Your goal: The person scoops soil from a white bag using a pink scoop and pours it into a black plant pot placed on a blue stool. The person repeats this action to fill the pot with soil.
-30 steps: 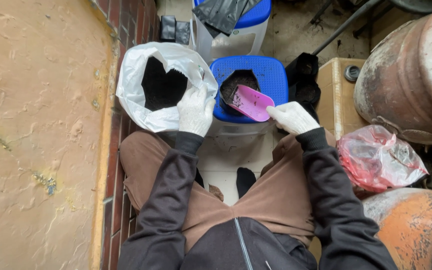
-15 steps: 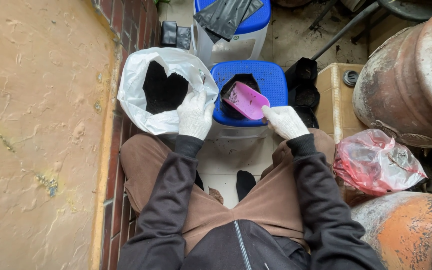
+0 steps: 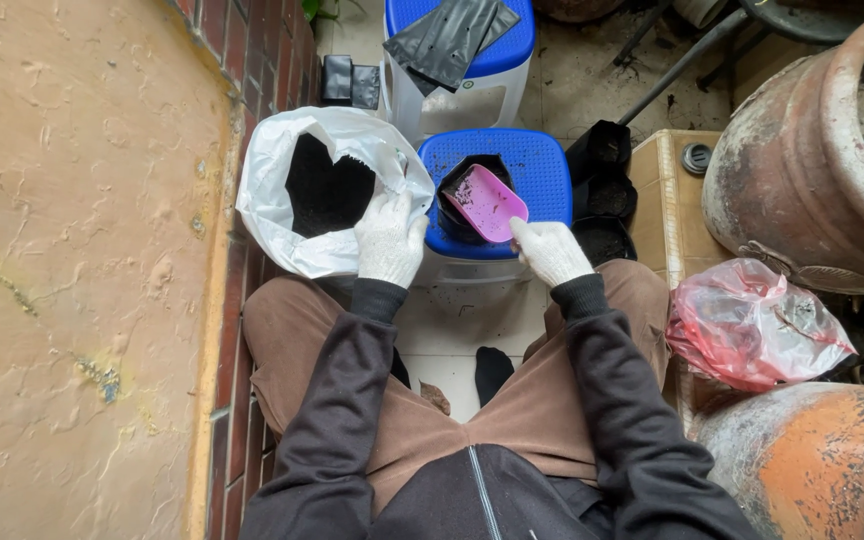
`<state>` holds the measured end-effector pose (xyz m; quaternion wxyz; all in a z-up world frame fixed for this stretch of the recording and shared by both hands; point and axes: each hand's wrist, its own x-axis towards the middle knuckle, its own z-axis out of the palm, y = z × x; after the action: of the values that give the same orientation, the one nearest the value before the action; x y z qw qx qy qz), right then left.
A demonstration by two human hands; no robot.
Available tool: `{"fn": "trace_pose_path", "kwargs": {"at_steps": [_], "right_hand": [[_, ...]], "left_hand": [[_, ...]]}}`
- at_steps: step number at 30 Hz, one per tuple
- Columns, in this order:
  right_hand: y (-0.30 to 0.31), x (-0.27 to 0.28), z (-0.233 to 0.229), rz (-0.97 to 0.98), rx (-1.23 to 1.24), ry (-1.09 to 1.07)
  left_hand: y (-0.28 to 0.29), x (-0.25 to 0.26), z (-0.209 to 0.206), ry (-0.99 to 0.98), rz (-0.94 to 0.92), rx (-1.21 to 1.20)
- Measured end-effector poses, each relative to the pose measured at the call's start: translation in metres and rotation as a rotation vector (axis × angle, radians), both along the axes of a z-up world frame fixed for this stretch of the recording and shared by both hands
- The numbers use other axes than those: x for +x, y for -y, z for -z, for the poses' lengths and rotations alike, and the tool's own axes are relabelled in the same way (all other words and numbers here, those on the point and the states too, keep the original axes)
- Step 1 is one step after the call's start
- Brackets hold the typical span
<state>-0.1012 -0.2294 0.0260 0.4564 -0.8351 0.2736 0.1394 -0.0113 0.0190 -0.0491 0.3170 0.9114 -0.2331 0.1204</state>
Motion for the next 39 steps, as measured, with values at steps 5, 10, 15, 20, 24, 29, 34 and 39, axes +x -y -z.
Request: {"fn": "trace_pose_path", "kwargs": {"at_steps": [5, 10, 15, 20, 24, 29, 34, 39], "right_hand": [[0.001, 0.001, -0.006, 0.054, 0.049, 0.016], [0.001, 0.002, 0.015, 0.12, 0.072, 0.005], [-0.009, -0.005, -0.017, 0.142, 0.092, 0.049], [-0.008, -0.005, -0.001, 0.174, 0.104, -0.015], [-0.015, -0.007, -0.017, 0.199, 0.154, -0.003], [-0.026, -0.006, -0.032, 0.25, 0.216, 0.002], [-0.028, -0.007, -0.034, 0.268, 0.254, 0.046], [-0.03, -0.012, -0.04, 0.3, 0.293, 0.044]], "left_hand": [[-0.006, -0.002, -0.023, -0.01, 0.002, 0.04], [-0.01, -0.007, -0.04, -0.008, 0.001, 0.082], [-0.008, -0.011, -0.061, 0.032, -0.018, 0.096], [-0.012, -0.013, -0.054, -0.014, -0.022, 0.08], [-0.011, -0.015, -0.06, -0.004, -0.046, 0.076], [-0.015, -0.01, -0.064, 0.021, -0.052, 0.084], [-0.019, -0.009, -0.058, 0.008, -0.061, 0.113], [-0.024, -0.008, -0.051, -0.011, -0.085, 0.154]]}}
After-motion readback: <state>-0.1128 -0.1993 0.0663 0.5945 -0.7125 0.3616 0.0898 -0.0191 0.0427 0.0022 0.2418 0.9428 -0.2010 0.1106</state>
